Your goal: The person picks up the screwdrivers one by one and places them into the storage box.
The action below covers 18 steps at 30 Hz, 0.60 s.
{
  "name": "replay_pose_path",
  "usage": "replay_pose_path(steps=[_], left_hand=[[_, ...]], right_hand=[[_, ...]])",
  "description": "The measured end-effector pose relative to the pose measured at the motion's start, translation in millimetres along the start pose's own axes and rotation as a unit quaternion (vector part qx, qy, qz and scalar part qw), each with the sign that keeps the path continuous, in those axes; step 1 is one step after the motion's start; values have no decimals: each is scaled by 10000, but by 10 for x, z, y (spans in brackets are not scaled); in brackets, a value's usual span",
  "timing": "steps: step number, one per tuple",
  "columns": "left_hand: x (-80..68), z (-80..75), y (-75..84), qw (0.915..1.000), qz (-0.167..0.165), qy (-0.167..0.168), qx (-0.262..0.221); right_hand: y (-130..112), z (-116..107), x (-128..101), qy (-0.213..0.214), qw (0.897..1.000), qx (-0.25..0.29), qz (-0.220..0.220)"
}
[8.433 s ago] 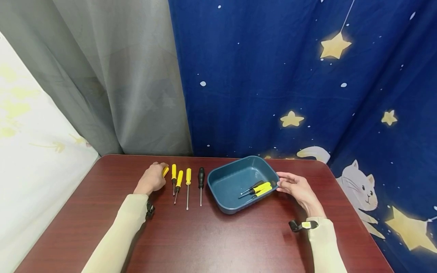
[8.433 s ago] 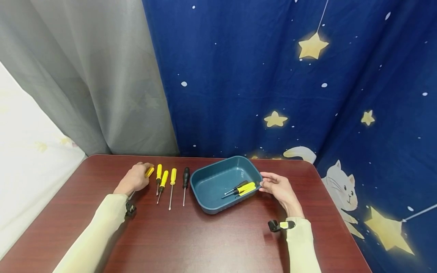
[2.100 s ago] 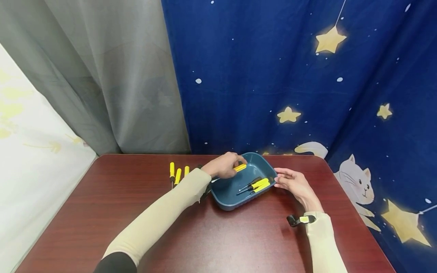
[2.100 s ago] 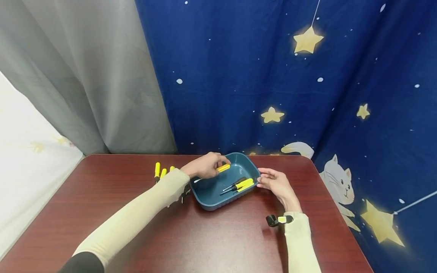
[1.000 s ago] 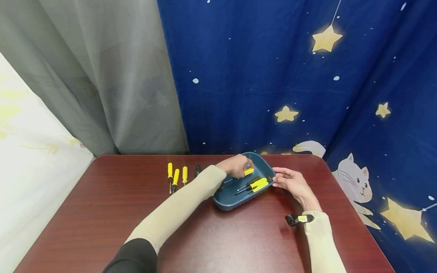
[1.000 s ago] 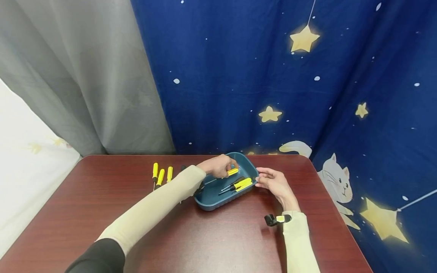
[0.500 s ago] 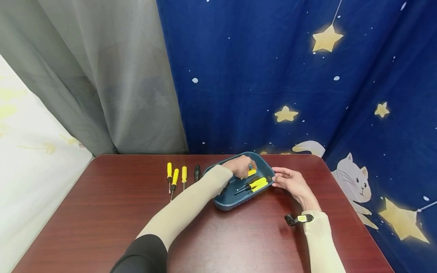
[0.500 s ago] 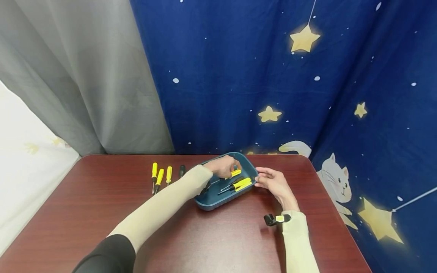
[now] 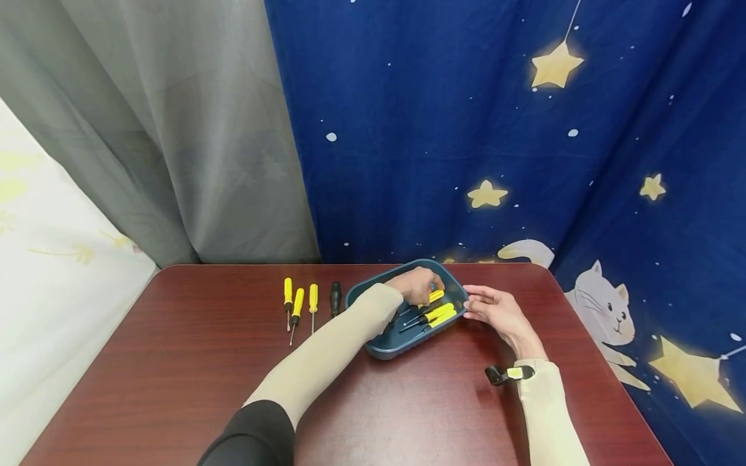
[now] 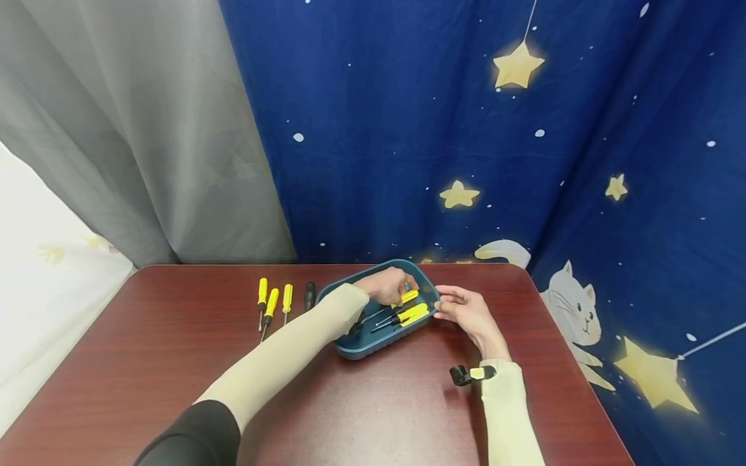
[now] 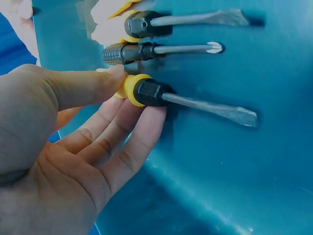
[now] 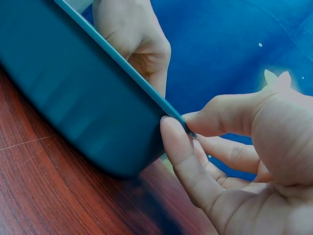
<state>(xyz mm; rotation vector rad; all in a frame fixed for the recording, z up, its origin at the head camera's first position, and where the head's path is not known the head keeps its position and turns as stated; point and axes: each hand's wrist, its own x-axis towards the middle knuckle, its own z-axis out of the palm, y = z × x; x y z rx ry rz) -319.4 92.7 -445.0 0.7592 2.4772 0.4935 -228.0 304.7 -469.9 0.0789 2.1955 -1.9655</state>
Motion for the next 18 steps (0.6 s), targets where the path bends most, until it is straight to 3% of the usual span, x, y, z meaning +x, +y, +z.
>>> replay_pose_path(steps=[10,18], left_hand=[[-2,46,1,9999,-35,136,-70],[-40,47,20,9993,-148,51,-334]], right_hand=[[0,-7,-7,-3,10000,-14,-30],[16,2,6,25,10000,-7,7]])
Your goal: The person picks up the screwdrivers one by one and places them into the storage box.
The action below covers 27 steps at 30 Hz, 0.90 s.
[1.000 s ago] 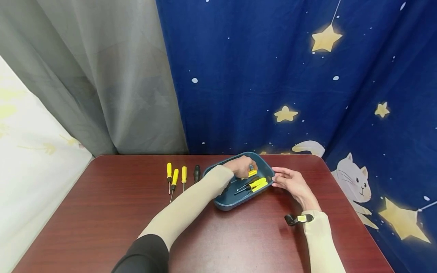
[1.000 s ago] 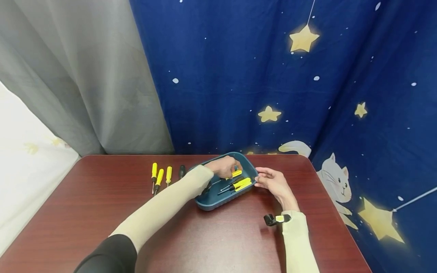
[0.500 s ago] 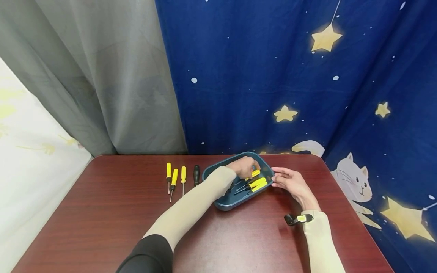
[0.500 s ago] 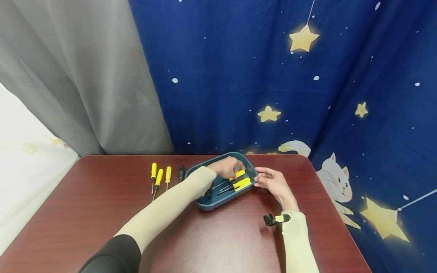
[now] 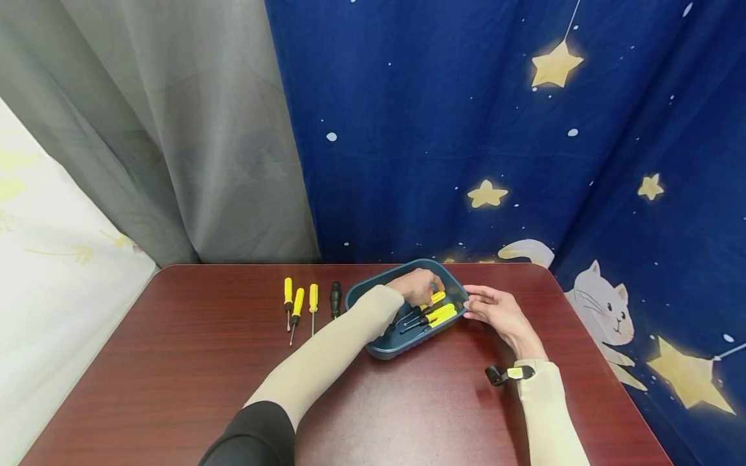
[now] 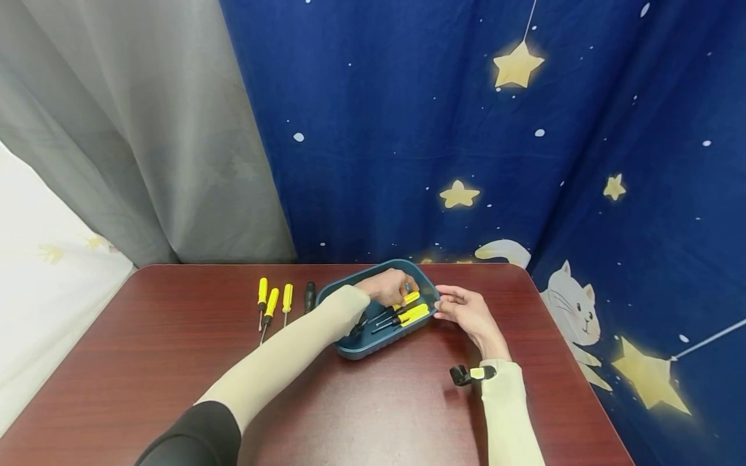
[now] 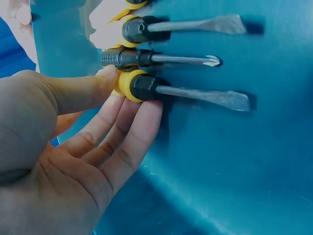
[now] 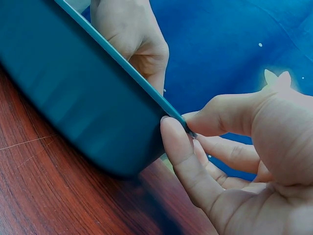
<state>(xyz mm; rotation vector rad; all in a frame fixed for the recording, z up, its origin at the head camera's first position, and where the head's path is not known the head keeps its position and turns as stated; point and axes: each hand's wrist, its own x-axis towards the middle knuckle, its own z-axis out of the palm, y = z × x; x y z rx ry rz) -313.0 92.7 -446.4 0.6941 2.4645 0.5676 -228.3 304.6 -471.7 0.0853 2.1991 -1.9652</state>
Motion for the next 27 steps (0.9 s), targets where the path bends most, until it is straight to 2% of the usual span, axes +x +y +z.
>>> replay_pose_path(steps=[8,15,27], left_hand=[[1,-7,-4,9994,-167,-98,-302],[-6,-8,-13,9994,-138,-48,-306],[-83,-36,-25,9995,-15,244,216]], right_hand=[[-27,3,-21,-70,10000,16,-19],[-30,8,-23,-56,10000,50,-36],[-10,6,-4,39,10000,-18,66]])
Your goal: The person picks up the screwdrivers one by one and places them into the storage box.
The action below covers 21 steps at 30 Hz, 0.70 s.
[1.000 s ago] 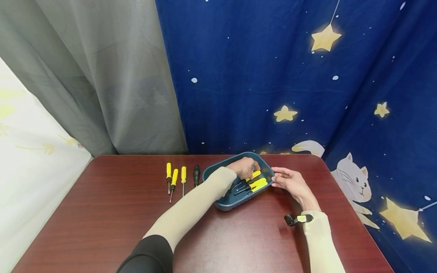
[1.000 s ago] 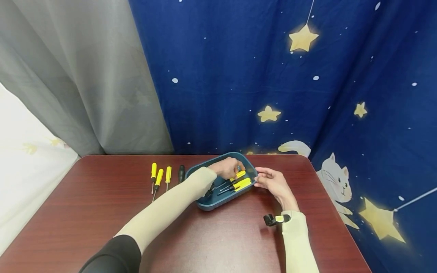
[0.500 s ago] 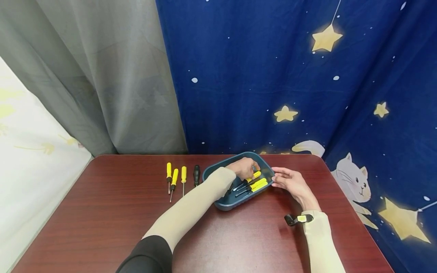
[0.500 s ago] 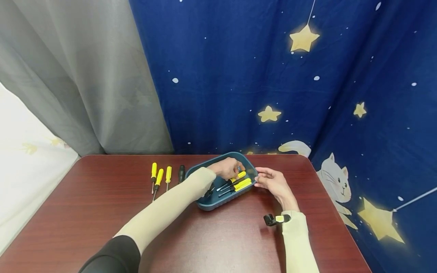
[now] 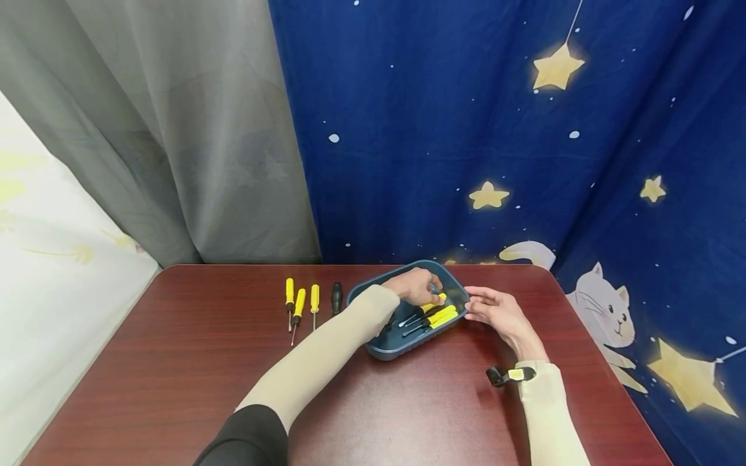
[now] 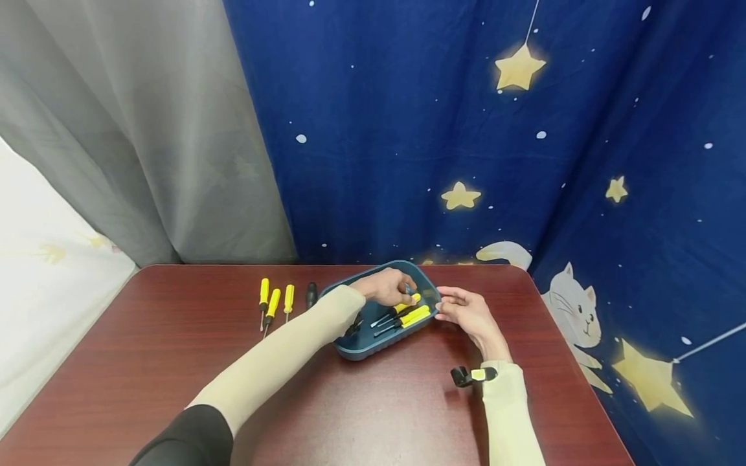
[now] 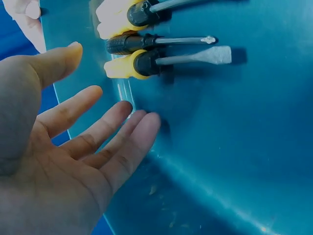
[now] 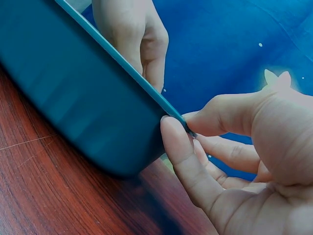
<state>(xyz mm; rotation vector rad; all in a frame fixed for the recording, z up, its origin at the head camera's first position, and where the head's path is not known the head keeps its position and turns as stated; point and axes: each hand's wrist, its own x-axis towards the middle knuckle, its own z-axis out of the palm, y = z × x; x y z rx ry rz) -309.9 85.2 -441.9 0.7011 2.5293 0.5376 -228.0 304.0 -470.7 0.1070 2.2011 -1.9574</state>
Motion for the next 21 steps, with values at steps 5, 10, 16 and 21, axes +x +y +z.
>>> replay_pose_path(steps=[5,10,16,21], left_hand=[[-79,-32,7,9990,274,40,354],[-160,-51,41,9964,414,53,733],[-253,-74,98,9897,552,306,1284],[-341,-107,118,9839,682,600,1540]], right_hand=[[-13,-3,-13,-42,10000,-13,19],[-21,-6,-20,-46,10000,-66,48],[-24,-3,-25,-59,10000,-33,69],[-36,1,-25,-72,9999,-75,33]])
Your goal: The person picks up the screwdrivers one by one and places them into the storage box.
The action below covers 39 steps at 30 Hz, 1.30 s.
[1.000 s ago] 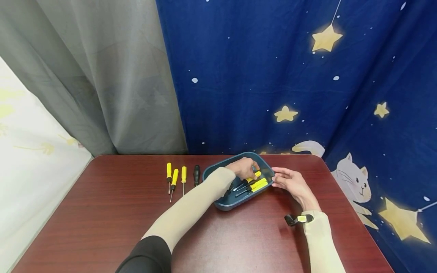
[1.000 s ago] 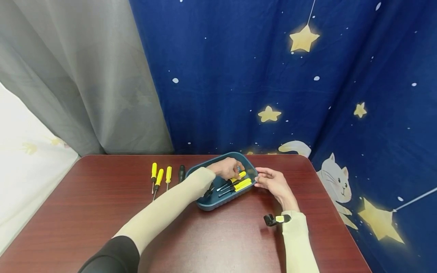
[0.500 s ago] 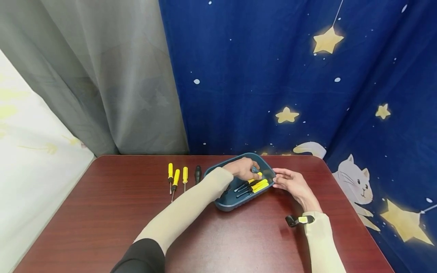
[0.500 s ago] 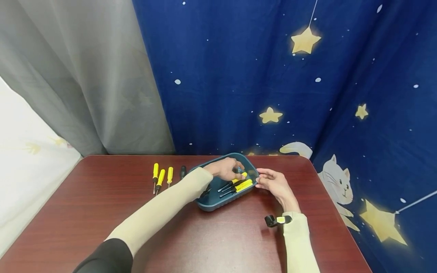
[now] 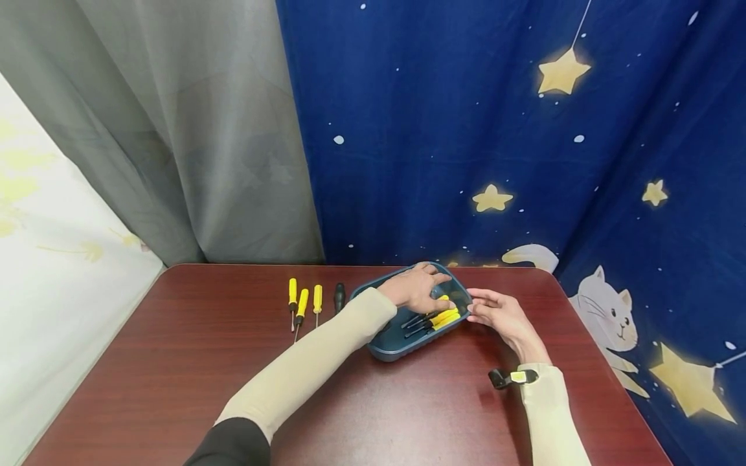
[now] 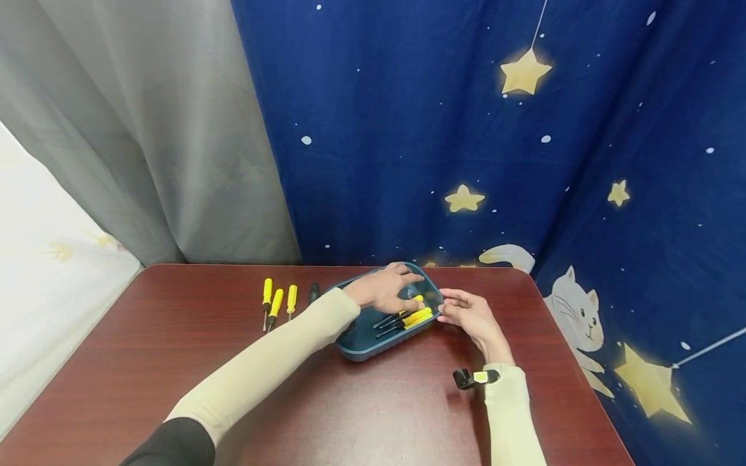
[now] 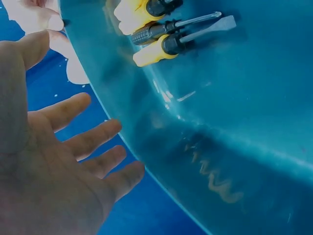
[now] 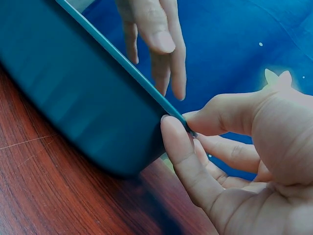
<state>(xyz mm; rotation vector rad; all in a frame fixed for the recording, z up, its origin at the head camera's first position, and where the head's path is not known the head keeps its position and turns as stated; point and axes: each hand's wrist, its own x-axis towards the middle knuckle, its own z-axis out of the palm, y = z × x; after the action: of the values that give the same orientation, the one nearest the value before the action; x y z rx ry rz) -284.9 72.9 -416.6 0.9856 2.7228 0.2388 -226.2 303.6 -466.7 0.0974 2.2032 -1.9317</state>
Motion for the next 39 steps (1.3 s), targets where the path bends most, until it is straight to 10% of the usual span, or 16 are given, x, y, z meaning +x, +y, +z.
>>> replay_pose_path(steps=[39], left_hand=[[-496,-43,-471,9778,-1276,1422,-861]], right_hand=[[39,6,28,-16,9999,76,-133]])
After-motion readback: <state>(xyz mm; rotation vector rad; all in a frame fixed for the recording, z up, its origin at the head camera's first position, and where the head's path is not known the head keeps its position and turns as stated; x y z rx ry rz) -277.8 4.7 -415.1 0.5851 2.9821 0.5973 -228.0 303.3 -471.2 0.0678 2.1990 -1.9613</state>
